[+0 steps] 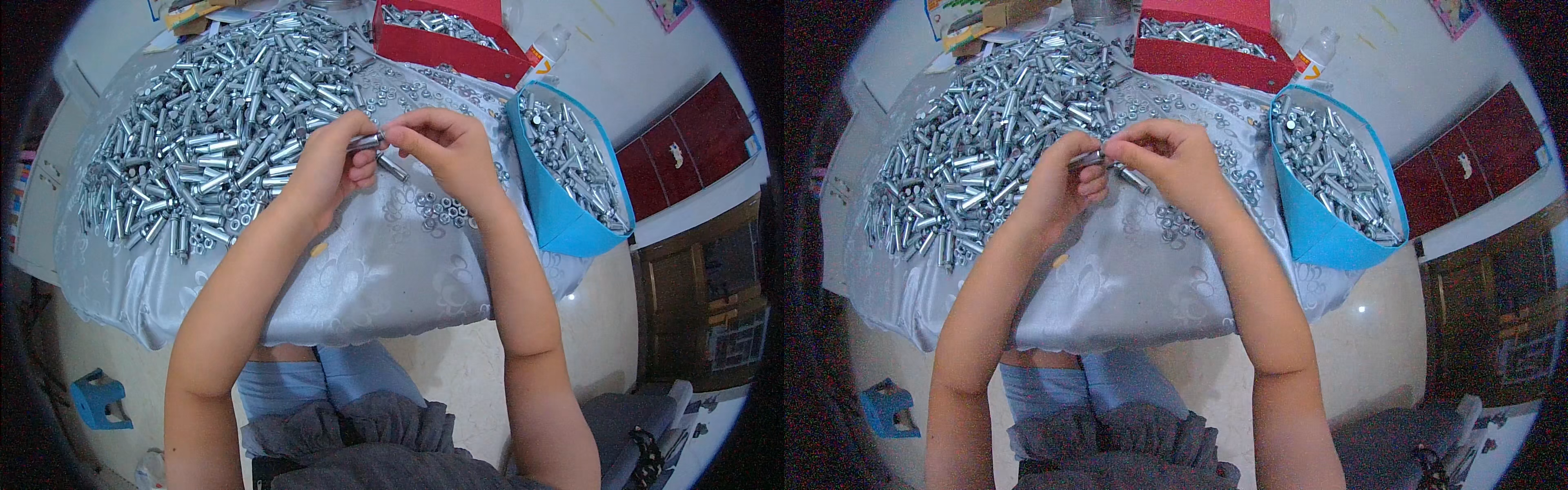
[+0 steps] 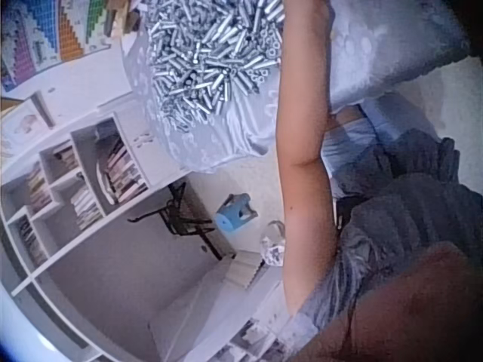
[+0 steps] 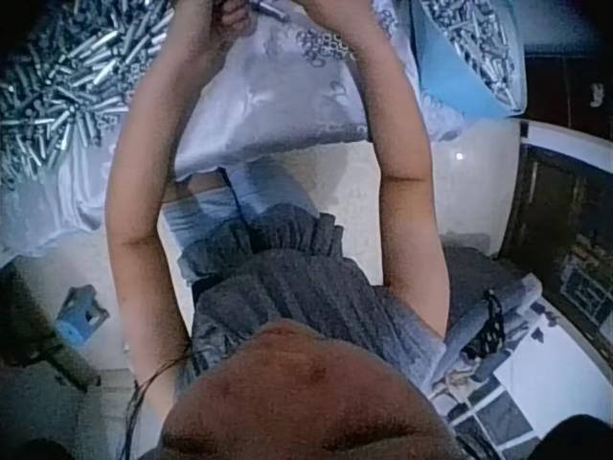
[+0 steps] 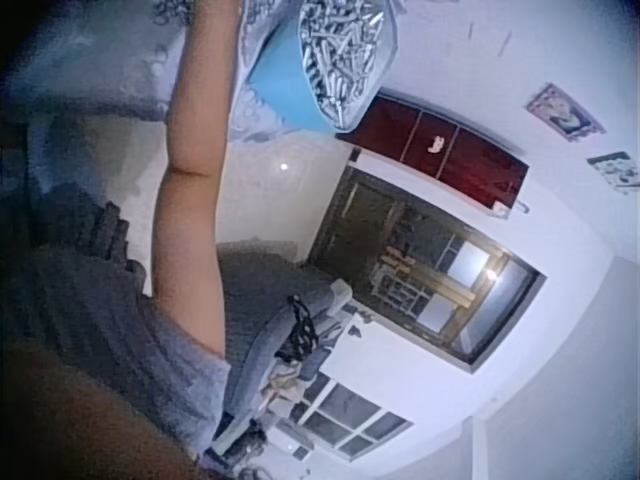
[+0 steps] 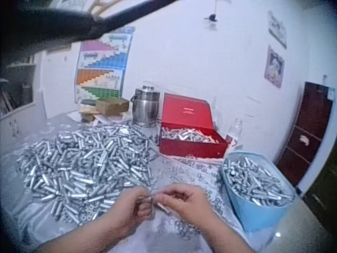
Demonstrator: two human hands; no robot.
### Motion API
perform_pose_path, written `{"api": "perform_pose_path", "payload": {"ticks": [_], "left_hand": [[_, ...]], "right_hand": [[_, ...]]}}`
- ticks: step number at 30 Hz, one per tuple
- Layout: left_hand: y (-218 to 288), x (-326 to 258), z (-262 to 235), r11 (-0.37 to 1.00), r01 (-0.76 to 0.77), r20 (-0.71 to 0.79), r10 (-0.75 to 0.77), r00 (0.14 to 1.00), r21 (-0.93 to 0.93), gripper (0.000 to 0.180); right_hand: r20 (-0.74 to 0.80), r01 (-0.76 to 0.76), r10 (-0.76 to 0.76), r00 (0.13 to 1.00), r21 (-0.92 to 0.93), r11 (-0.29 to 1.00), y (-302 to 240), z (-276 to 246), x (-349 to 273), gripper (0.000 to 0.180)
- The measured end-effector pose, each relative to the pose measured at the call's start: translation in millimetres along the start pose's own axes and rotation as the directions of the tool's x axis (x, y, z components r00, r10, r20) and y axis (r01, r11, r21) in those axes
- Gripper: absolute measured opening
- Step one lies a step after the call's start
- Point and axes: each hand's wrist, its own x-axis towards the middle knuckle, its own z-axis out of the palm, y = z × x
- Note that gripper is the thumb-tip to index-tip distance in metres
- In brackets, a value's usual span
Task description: The person repeatedly picks metal bolts and washers from a table, threads the washers onto the bolts by hand, and places the assembled units into a blue container. The person continues this one-at-a-time assembly throughout the clip.
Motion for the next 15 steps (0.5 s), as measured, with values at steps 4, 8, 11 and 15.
{"api": "perform_pose_path", "payload": {"ticks": [4,8,11,15], "left_hand": [[-1,-1,6,0.999,0.035,0.083,-0.034,0.996,-0.008,0.022],[-2,0,6,0.999,0.013,0.075,-0.016,0.997,0.037,0.023],[0,-2,7,0.999,0.015,0.082,-0.017,0.996,0.030,0.021],[1,0,2,0.999,0.031,0.081,-0.030,0.996,-0.011,0.021]], "right_hand": [[-0.062,0.036,-0.037,0.997,-0.024,0.999,6,4,0,0.017],[-0.054,0.092,-0.097,0.994,-0.098,0.991,7,-1,0,0.017],[-0.033,0.022,-0.024,0.999,-0.061,0.998,3,-16,5,0.017],[-0.279,-0.066,-0.009,0.960,-0.257,0.964,0,-38,9,0.020]]}}
